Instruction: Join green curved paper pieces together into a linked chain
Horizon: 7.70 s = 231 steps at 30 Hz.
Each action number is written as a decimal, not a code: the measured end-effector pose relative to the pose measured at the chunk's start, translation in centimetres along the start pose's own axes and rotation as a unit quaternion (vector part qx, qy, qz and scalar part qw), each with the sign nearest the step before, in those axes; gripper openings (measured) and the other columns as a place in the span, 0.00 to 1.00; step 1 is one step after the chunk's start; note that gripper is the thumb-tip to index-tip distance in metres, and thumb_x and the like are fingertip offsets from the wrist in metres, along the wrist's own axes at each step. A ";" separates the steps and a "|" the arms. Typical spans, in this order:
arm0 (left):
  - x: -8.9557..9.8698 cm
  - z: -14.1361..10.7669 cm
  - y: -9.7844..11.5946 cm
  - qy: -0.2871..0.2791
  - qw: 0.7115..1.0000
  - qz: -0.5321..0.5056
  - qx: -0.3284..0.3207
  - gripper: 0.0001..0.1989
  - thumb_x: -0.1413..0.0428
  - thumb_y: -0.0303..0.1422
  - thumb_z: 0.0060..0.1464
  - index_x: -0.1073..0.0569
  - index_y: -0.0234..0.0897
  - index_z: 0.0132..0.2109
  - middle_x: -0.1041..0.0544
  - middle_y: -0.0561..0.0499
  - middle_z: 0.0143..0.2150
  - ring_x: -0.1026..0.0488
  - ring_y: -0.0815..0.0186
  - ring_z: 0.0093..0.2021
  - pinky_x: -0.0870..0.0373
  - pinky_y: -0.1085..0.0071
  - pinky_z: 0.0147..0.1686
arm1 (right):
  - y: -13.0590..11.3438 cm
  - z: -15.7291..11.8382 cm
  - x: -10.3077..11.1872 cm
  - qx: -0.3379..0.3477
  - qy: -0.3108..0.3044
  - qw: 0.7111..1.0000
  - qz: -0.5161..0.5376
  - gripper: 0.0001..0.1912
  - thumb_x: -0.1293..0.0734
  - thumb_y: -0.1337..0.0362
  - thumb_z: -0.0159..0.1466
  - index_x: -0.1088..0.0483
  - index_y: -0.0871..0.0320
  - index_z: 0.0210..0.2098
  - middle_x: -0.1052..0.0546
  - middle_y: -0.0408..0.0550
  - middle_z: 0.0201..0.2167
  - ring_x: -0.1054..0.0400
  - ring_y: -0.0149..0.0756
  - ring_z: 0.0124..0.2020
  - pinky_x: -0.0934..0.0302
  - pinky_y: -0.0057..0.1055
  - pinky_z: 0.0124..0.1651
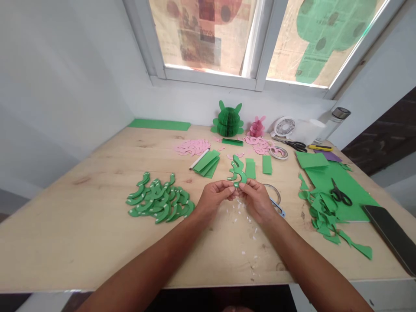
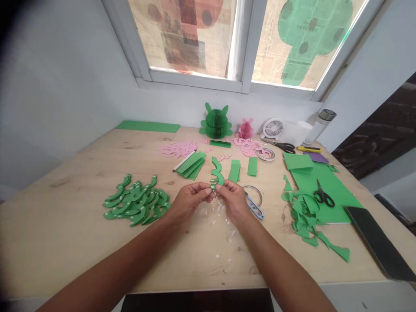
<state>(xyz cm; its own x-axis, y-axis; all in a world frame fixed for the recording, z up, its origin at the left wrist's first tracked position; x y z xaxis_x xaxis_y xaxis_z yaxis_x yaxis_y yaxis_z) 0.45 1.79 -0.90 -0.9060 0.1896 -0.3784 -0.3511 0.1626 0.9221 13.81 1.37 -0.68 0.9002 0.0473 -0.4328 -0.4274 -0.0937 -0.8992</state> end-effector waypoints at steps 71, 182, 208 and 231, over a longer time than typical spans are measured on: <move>0.3 -0.1 0.1 0.076 0.966 0.230 -0.088 0.06 0.43 0.32 0.42 0.26 0.34 0.24 0.25 0.51 0.23 0.30 0.68 0.26 0.33 0.74 0.30 | -0.7 -1.2 -0.7 0.315 0.044 0.806 -0.499 0.11 0.38 0.67 0.59 0.35 0.57 0.20 0.32 0.43 0.19 0.40 0.31 0.24 0.47 0.29 0.29; 0.1 -0.2 0.8 0.081 0.987 0.138 -0.022 0.05 0.43 0.31 0.40 0.26 0.33 0.23 0.26 0.52 0.20 0.30 0.69 0.24 0.34 0.74 0.29 | 0.2 -0.4 0.1 0.157 0.071 0.908 -0.381 0.18 0.37 0.59 0.56 0.44 0.58 0.15 0.48 0.36 0.15 0.52 0.26 0.18 0.57 0.25 0.21; 0.2 0.0 0.5 0.079 0.991 0.105 0.008 0.07 0.39 0.33 0.36 0.23 0.33 0.25 0.22 0.48 0.24 0.27 0.65 0.27 0.31 0.71 0.33 | -0.1 -0.9 -0.3 0.338 0.041 0.763 -0.550 0.10 0.38 0.68 0.58 0.33 0.57 0.21 0.30 0.44 0.20 0.37 0.33 0.25 0.45 0.29 0.30; 0.2 0.1 0.6 0.082 0.989 0.125 -0.014 0.02 0.43 0.29 0.37 0.26 0.33 0.22 0.25 0.52 0.20 0.29 0.68 0.25 0.33 0.73 0.31 | -0.1 -0.6 -0.3 0.235 0.052 0.853 -0.463 0.17 0.37 0.64 0.57 0.45 0.58 0.14 0.44 0.37 0.15 0.48 0.27 0.19 0.53 0.25 0.24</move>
<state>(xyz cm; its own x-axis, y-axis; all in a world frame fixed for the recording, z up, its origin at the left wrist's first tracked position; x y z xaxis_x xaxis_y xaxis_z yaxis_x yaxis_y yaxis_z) 0.09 1.97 -0.46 -0.9907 0.0602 -0.1221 -0.1154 0.1035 0.9879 13.63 0.82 -0.40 0.8618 -0.2068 0.4631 0.5072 0.3463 -0.7892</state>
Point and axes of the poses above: each hand's wrist, its own z-axis towards the middle knuckle, its own x-axis out of the back of the hand, y = z × x, the point moved 1 cm from there along z, towards the middle knuckle
